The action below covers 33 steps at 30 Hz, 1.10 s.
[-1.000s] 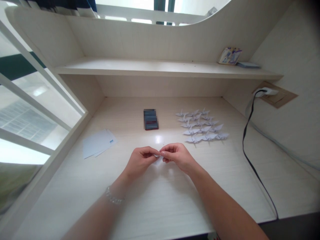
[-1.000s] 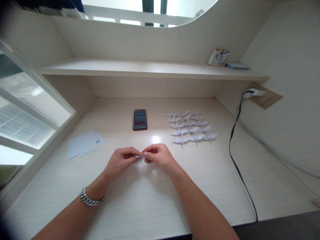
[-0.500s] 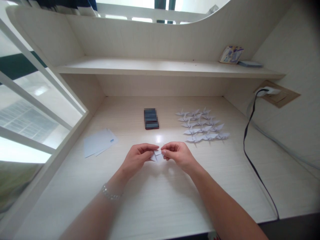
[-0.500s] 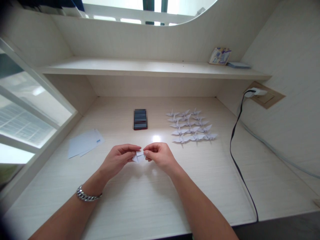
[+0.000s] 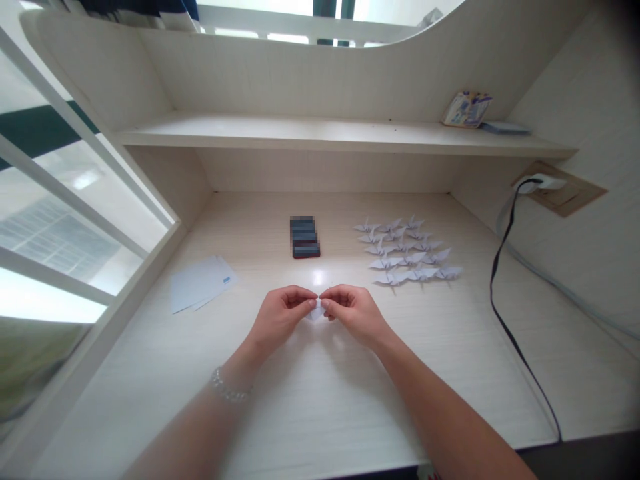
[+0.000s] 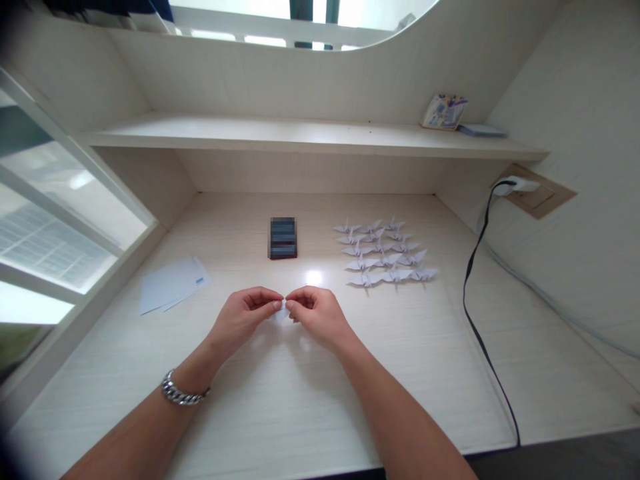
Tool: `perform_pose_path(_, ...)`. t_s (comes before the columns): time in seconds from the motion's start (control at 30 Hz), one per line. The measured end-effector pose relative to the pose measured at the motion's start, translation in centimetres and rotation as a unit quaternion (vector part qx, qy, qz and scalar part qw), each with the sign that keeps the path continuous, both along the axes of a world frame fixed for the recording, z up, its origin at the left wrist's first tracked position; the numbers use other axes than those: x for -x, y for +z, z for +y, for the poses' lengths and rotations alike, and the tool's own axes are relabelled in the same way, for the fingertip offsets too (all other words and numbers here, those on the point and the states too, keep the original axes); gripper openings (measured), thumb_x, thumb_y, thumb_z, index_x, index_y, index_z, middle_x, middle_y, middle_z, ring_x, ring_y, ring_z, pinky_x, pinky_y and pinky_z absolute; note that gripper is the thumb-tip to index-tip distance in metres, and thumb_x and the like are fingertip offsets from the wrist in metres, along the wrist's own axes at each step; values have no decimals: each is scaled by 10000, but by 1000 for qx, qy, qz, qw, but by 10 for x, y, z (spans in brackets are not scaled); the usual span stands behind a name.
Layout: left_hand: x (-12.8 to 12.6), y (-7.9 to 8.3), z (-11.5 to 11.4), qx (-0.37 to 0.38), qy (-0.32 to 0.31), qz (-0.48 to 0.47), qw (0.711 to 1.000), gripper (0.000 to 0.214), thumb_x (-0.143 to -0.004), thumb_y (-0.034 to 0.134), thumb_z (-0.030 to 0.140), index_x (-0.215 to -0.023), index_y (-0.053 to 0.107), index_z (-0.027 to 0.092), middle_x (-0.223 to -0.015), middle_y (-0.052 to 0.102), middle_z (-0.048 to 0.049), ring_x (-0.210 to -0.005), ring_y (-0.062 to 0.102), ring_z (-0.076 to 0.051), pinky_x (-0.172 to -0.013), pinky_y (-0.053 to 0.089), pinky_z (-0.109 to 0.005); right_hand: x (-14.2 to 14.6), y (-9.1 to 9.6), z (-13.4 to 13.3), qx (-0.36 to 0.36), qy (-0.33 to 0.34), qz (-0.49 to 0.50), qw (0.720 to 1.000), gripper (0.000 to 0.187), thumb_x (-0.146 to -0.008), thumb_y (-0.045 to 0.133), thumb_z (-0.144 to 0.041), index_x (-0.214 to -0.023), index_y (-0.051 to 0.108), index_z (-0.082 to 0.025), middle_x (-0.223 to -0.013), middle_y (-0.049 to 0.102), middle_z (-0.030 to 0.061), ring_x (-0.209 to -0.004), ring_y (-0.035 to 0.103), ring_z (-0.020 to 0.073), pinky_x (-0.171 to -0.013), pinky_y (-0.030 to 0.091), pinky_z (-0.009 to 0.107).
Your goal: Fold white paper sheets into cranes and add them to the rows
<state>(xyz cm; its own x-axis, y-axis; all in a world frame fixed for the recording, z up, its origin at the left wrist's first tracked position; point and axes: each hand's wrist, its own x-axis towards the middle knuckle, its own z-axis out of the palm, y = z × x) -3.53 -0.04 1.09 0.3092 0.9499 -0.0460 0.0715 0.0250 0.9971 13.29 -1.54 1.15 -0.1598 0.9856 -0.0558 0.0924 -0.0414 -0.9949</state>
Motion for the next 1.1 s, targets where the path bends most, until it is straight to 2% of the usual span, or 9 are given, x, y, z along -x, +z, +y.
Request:
perform_pose_path(0.17, 0, 0, -1, 25, -6, -34, 999, 236, -721, 649, 315, -879, 666, 139, -829, 685, -80, -731, 619, -163, -669, 496, -286, 2, -1, 2, 11, -11, 21, 1000, 164, -700, 627, -299, -767, 668, -155, -673, 636, 31, -585, 564, 129, -555, 455, 256)
perform_pose_path(0.27, 0, -2, -1, 37, -10, -56, 998, 319, -661, 703, 274, -945, 645, 141, -871, 683, -82, -758, 627, -172, -692, 503, -304, 1, -1, 2, 9, -29, 26, 999, 162, -694, 633, -297, -765, 667, -155, -668, 637, 29, -569, 555, 124, -550, 452, 255)
perform_pose_path(0.37, 0, -4, -1, 32, -9, -53, 998, 328, -631, 722, 242, -934, 648, 139, -876, 684, -79, -786, 628, -176, -711, 500, -302, 0, -2, 3, 12, -30, 31, 999, 155, -691, 638, -292, -760, 665, -155, -670, 640, 31, -571, 560, 127, -551, 455, 259)
perform_pose_path(0.5, 0, -5, 0, 45, -2, -67, 997, 344, -633, 719, 238, -952, 646, 132, -878, 684, -85, -795, 630, -181, -718, 500, -308, 0, -1, 2, -6, -27, 30, 999, 136, -697, 634, -276, -759, 667, -160, -676, 642, 31, -575, 558, 126, -559, 453, 261)
perform_pose_path(0.73, 0, -3, 0, 86, -24, -109, 990, 363, -627, 726, 175, -976, 636, 138, -890, 683, -82, -779, 625, -163, -717, 490, -290, 2, -2, 0, -32, -46, 15, 998, 118, -717, 614, -259, -770, 666, -167, -698, 651, 35, -611, 580, 140, -564, 458, 257)
perform_pose_path(0.9, -3, -4, -1, 63, 19, -71, 995, 273, -670, 704, 284, -884, 657, 122, -772, 676, -73, -680, 608, -147, -614, 480, -260, 4, -4, -1, -51, -43, -5, 998, 128, -732, 607, -264, -782, 671, -165, -698, 655, 40, -611, 583, 141, -571, 460, 263)
perform_pose_path(1.1, 1, -6, 1, 25, 65, -49, 996, 285, -641, 724, 279, -873, 664, 126, -772, 674, -66, -691, 599, -143, -625, 466, -246, 1, -4, 3, 8, -36, 57, 998, 164, -688, 660, -268, -796, 656, -145, -638, 637, 22, -563, 591, 132, -556, 483, 273)
